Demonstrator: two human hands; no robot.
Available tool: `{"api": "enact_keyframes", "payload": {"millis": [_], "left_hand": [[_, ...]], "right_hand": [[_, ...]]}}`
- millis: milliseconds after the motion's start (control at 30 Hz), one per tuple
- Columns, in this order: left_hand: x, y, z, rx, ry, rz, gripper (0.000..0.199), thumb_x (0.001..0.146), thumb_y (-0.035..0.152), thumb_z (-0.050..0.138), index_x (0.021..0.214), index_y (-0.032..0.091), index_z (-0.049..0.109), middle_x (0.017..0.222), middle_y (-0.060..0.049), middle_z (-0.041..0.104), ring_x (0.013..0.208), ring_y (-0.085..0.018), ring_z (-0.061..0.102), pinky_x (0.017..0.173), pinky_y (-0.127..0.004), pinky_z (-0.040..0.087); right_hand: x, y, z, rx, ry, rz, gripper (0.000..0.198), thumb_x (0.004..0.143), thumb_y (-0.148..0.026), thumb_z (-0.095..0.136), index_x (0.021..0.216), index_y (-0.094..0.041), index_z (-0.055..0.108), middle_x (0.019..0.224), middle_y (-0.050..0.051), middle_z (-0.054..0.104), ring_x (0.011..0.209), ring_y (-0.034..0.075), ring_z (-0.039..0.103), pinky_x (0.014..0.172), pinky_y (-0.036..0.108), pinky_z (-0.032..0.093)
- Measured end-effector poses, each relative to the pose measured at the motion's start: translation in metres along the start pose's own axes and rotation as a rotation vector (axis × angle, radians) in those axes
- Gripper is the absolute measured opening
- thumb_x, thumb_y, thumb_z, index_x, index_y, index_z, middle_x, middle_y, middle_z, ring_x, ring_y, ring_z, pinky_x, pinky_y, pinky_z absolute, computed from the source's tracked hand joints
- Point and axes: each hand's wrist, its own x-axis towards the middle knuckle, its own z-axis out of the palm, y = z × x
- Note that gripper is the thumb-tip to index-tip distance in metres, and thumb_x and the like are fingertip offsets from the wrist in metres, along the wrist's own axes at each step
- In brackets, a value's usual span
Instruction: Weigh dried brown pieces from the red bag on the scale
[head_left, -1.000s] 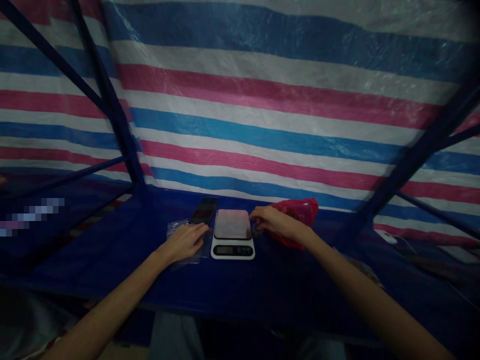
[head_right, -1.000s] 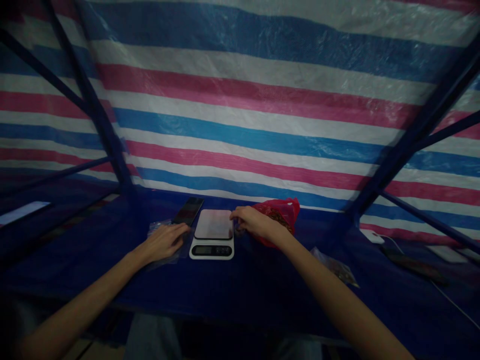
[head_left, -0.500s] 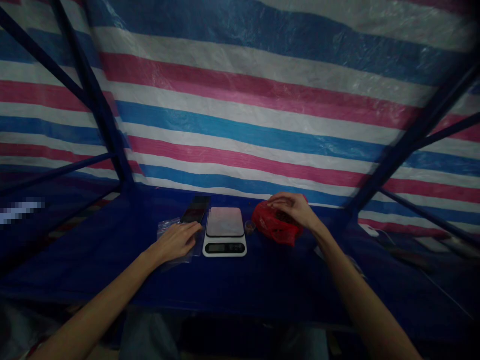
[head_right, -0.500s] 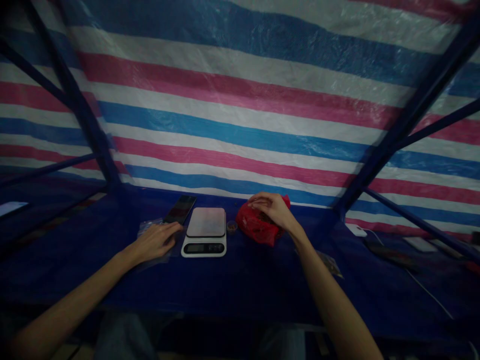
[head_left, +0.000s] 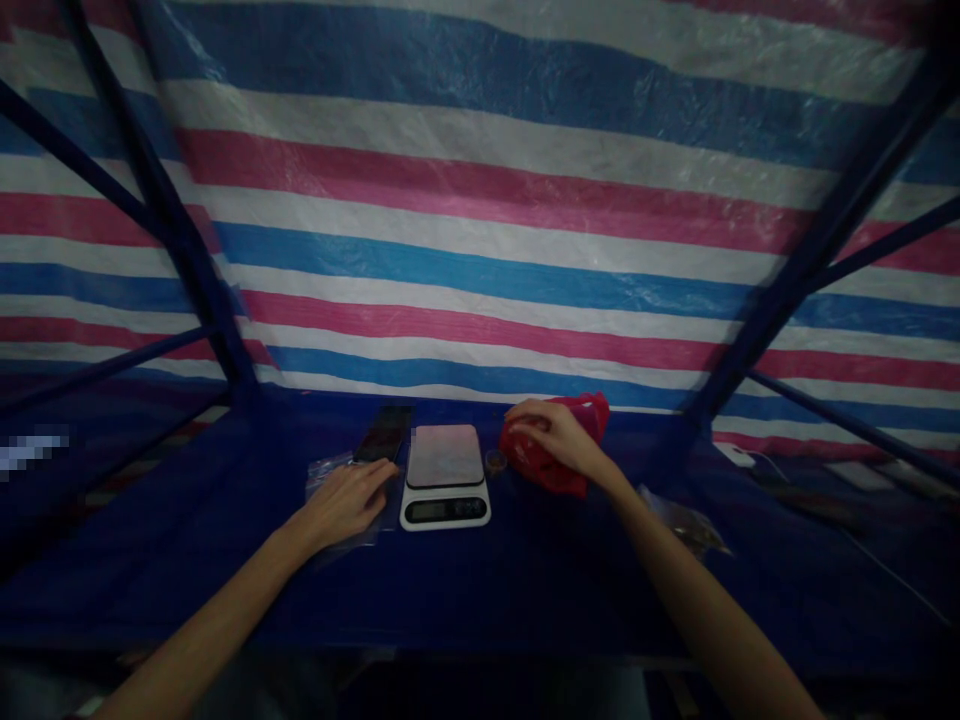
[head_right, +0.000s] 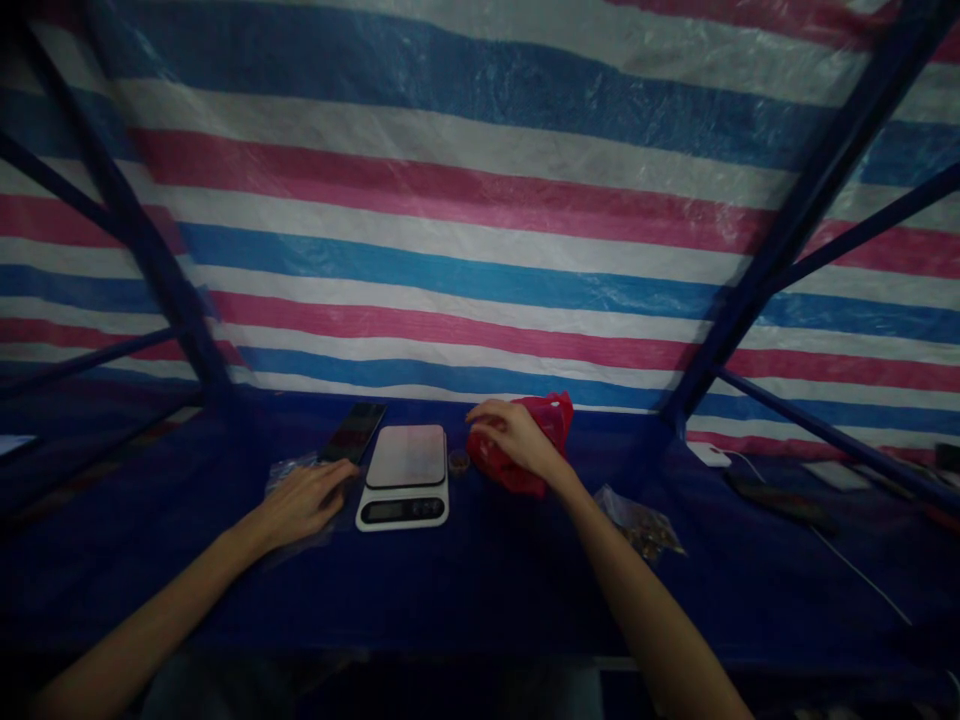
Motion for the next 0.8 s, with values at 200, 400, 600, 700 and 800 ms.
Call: {"api": "enact_keyframes", "payload": {"millis": [200, 400, 600, 700, 800], "left_hand": [[-0.001, 0.000, -0.001, -0.020, 0.001, 0.014, 0.033, 0.094, 0.014, 0.041, 0.122, 0.022, 0.057, 0.115, -0.007, 0.071, 0.097, -0.023, 0.071, 0.080, -0.034, 0.049], [-0.001, -0.001, -0.002, -0.020, -0.013, -0.015, 0.029, 0.095, 0.015, 0.041, 0.119, 0.021, 0.056, 0.108, -0.007, 0.073, 0.092, -0.023, 0.072, 0.078, -0.034, 0.048], [-0.001, 0.000, -0.003, 0.011, -0.013, -0.014, 0.030, 0.095, 0.015, 0.041, 0.122, 0.021, 0.054, 0.104, -0.007, 0.074, 0.091, -0.024, 0.072, 0.077, -0.034, 0.047], [-0.001, 0.001, -0.005, 0.013, -0.010, -0.009, 0.031, 0.095, 0.015, 0.042, 0.123, 0.021, 0.054, 0.104, -0.007, 0.074, 0.092, -0.024, 0.072, 0.078, -0.035, 0.047], [-0.002, 0.001, -0.005, 0.002, 0.007, -0.013, 0.032, 0.094, 0.015, 0.042, 0.123, 0.021, 0.054, 0.106, -0.007, 0.074, 0.092, -0.024, 0.072, 0.079, -0.034, 0.047]], "right_hand": [[-0.033, 0.054, -0.051, -0.080, 0.039, 0.251, 0.020, 0.085, -0.022, 0.059, 0.096, -0.016, 0.074, 0.093, 0.011, 0.077, 0.085, 0.026, 0.074, 0.078, 0.039, 0.061], [-0.060, 0.073, -0.044, -0.244, -0.214, 0.270, 0.044, 0.078, -0.013, 0.069, 0.122, -0.019, 0.072, 0.133, 0.015, 0.068, 0.122, 0.029, 0.065, 0.111, 0.046, 0.048], [-0.056, 0.070, -0.028, -0.366, -0.202, 0.217, 0.040, 0.079, -0.006, 0.065, 0.117, -0.015, 0.074, 0.129, 0.018, 0.070, 0.121, 0.030, 0.066, 0.112, 0.046, 0.045], [-0.053, 0.070, -0.018, -0.355, -0.139, 0.129, 0.036, 0.080, -0.007, 0.064, 0.112, -0.017, 0.076, 0.126, 0.016, 0.071, 0.120, 0.030, 0.066, 0.111, 0.046, 0.046], [-0.050, 0.069, -0.012, -0.307, -0.096, 0.035, 0.033, 0.080, -0.006, 0.062, 0.107, -0.018, 0.076, 0.123, 0.015, 0.073, 0.116, 0.029, 0.068, 0.107, 0.045, 0.049]]}}
